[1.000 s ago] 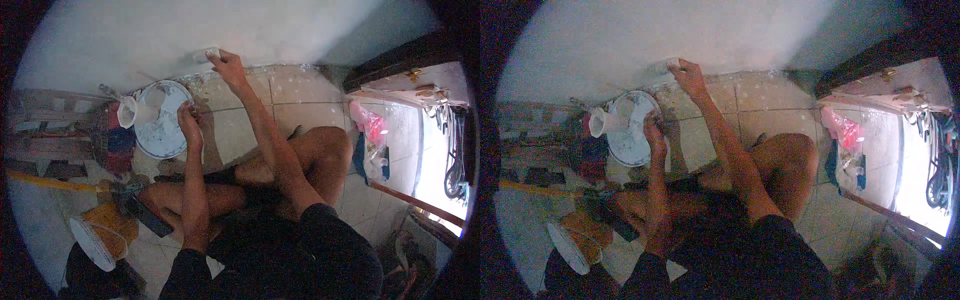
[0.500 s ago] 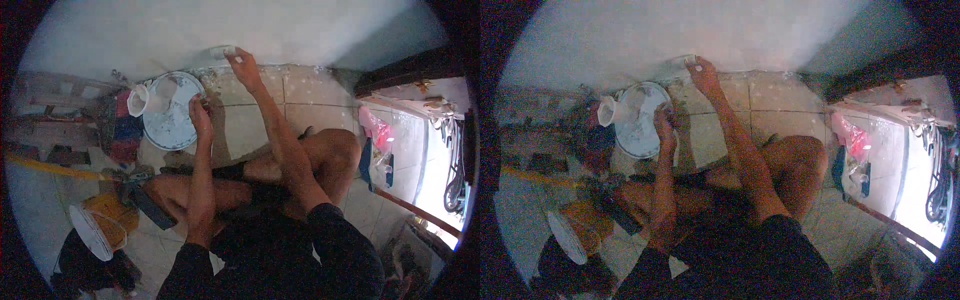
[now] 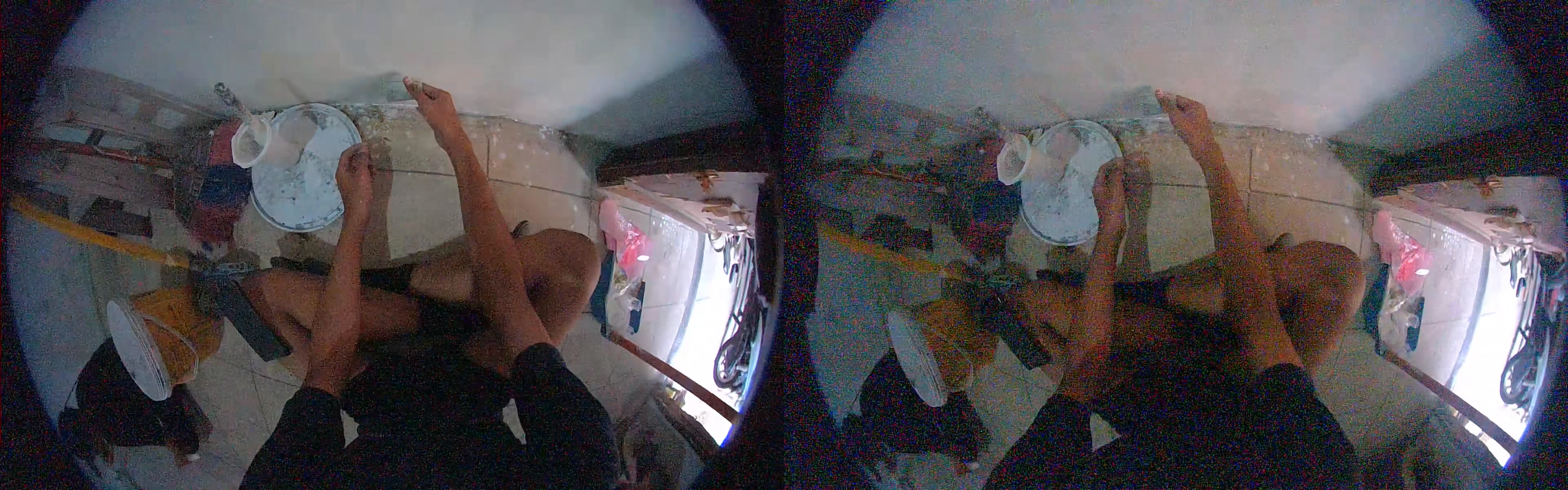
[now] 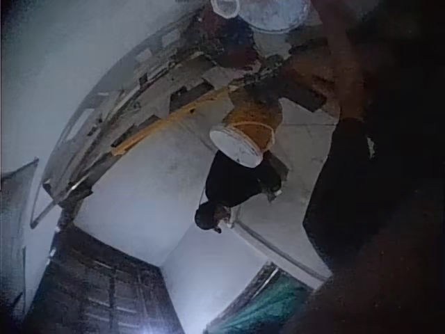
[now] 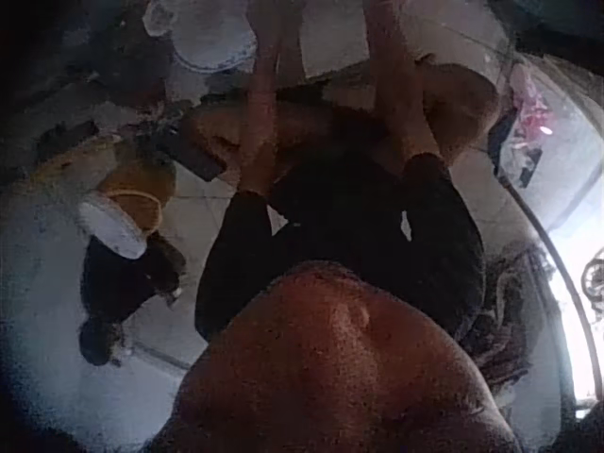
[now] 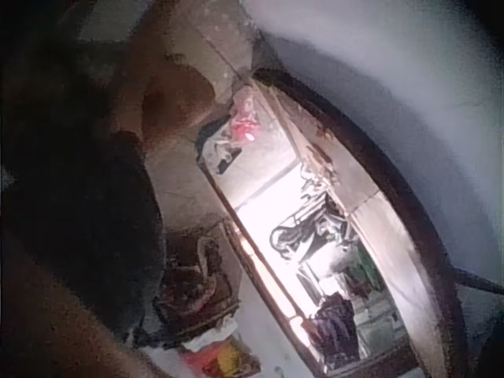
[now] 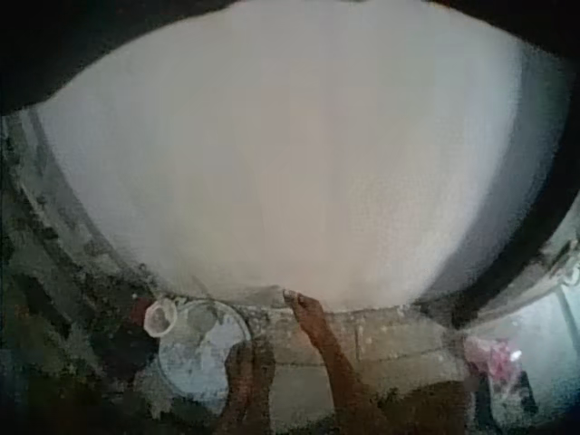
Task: Repairing a small patch on a wall using a white compound and a paintbrush.
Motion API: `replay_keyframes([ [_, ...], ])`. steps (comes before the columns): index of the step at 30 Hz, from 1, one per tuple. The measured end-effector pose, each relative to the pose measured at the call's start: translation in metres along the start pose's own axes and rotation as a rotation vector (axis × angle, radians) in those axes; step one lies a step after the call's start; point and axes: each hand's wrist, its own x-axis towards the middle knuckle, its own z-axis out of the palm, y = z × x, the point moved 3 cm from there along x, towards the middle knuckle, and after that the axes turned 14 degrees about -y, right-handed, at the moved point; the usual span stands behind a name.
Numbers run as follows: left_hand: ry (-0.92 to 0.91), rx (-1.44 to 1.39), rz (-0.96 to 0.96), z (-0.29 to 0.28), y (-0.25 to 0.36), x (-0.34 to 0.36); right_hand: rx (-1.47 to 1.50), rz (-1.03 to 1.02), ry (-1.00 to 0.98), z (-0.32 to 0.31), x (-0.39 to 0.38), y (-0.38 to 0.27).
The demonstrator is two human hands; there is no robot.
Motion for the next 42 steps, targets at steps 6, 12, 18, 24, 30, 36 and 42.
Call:
replay_keyframes([
  [6, -0.015, 0.045, 0.023, -0.011, 0.003, -0.006, -0.173, -0.028, -0.030, 0.009, -0.010, -0.020],
  [12, -0.020, 0.087, -0.016, 0.010, 0.014, -0.010, -0.269, -0.463, 0.388, 0.006, 0.014, 0.015],
  [18, -0.015, 0.079, 0.111, -0.013, 0.002, -0.002, -0.176, -0.292, 0.164, 0.022, 0.025, 0.035],
  [24, -0.018, 0.015, 0.097, -0.038, 0.004, -0.009, -0.036, -0.524, 0.131, 0.043, 0.008, -0.009],
  [30, 0.090, 0.185, 0.089, -0.032, 0.004, -0.004, -0.021, -0.278, 0.042, 0.039, 0.002, 0.008],
  [36, 0.021, 0.084, 0.026, 0.019, 0.013, 0.002, -0.081, -0.318, 0.215, -0.016, 0.021, 0.052],
  [42, -0.040, 0.015, 0.056, 0.000, 0.012, -0.006, -0.015, -0.323, 0.150, 0.009, 0.019, 0.027],
])
